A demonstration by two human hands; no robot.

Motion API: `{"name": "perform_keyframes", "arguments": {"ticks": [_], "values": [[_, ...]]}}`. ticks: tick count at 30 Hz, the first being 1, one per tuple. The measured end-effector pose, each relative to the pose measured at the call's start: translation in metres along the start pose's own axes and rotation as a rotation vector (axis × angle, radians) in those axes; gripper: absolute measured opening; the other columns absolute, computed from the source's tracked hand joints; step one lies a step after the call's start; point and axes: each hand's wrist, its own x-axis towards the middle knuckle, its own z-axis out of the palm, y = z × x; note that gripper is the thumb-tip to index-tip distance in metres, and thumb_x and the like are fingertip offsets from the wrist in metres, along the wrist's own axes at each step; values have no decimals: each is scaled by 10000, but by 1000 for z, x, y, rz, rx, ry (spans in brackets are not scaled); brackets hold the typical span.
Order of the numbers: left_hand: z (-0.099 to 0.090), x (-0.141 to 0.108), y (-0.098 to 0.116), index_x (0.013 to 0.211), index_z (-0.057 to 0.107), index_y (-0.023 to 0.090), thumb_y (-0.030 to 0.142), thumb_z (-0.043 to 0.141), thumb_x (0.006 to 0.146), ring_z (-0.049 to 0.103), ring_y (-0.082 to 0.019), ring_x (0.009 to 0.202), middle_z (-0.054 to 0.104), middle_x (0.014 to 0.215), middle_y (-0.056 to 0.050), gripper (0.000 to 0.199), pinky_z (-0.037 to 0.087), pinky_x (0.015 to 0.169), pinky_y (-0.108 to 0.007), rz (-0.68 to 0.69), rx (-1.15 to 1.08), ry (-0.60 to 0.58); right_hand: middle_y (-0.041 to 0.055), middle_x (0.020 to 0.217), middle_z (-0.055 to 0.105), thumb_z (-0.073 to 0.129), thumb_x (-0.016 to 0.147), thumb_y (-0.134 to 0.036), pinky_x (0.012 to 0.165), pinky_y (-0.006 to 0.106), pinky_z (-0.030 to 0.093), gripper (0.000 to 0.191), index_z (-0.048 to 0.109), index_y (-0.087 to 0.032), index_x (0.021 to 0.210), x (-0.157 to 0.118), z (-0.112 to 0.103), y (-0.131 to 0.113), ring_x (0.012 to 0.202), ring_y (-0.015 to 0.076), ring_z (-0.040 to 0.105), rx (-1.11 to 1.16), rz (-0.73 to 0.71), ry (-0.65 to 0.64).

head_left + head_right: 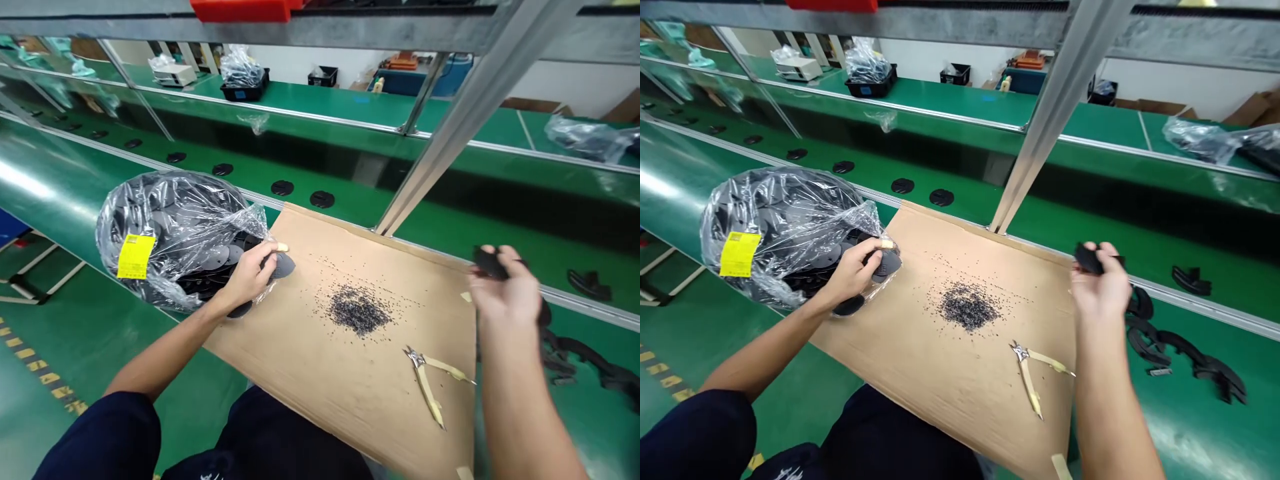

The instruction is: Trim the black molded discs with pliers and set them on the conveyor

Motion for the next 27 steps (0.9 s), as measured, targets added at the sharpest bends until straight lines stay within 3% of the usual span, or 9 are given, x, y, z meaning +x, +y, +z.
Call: {"name": "perform_keyframes", "arguments": {"ticks": [2, 4, 5, 6, 9, 15, 18, 27], "values": [[18, -2, 17, 1139, 676, 165, 317, 513, 1000, 690, -216, 1079, 735, 1143, -99, 263, 560, 961, -346, -102, -273, 40, 97, 876, 732, 756, 757, -337, 556, 307, 507, 232, 556, -220, 747, -44, 15, 0, 841, 229, 735, 44, 135, -104], [42, -4, 35, 1168, 670, 163, 398, 611, 962, 703, -218, 1070, 734, 1174, -112, 317, 578, 939, -342, -152, -508, 3, 96, 973, 751, 836, 695, -366, 620, 346, 567, 320, 625, -227, 891, -93, 29, -3, 891, 249, 728, 67, 247, -227], [55, -5, 45, 1170, 668, 163, 419, 646, 944, 713, -213, 1039, 736, 1163, -114, 343, 589, 909, -331, -158, -600, -29, 92, 1025, 752, 842, 714, -400, 688, 363, 584, 356, 639, -237, 956, -116, 36, -5, 934, 244, 717, 119, 371, -353], [67, -6, 54, 1163, 668, 162, 429, 664, 935, 720, -203, 999, 739, 1137, -112, 351, 596, 877, -319, -155, -668, -58, 89, 1049, 750, 839, 730, -444, 743, 375, 590, 393, 646, -239, 1003, -137, 42, -8, 958, 243, 707, 160, 464, -453], [95, -11, 75, 1121, 686, 170, 398, 653, 952, 717, -181, 932, 732, 1050, -93, 286, 592, 830, -298, -83, -685, -83, 58, 1063, 733, 855, 711, -514, 888, 381, 567, 483, 674, -232, 1059, -180, 50, -16, 999, 235, 674, 155, 539, -600], [106, -17, 81, 1088, 700, 192, 292, 628, 970, 658, -168, 937, 686, 980, -62, 171, 566, 828, -302, 150, -444, -32, 35, 1086, 712, 802, 783, -519, 1004, 379, 516, 479, 692, -250, 1164, -197, 39, -22, 1064, 226, 643, 178, 593, -683], [105, -18, 77, 1091, 698, 193, 281, 616, 976, 643, -167, 930, 669, 966, -55, 167, 563, 824, -307, 178, -378, 8, 45, 1132, 716, 753, 838, -506, 1057, 393, 499, 495, 660, -257, 1255, -198, 37, -22, 1129, 227, 641, 237, 642, -701], [106, -21, 80, 1043, 703, 186, 244, 650, 948, 609, -130, 784, 646, 881, -30, 123, 528, 676, -248, 211, -362, 77, 50, 1195, 708, 733, 854, -528, 1033, 387, 536, 493, 638, -264, 1260, -201, 40, -16, 1136, 223, 656, 187, 548, -717]]}}
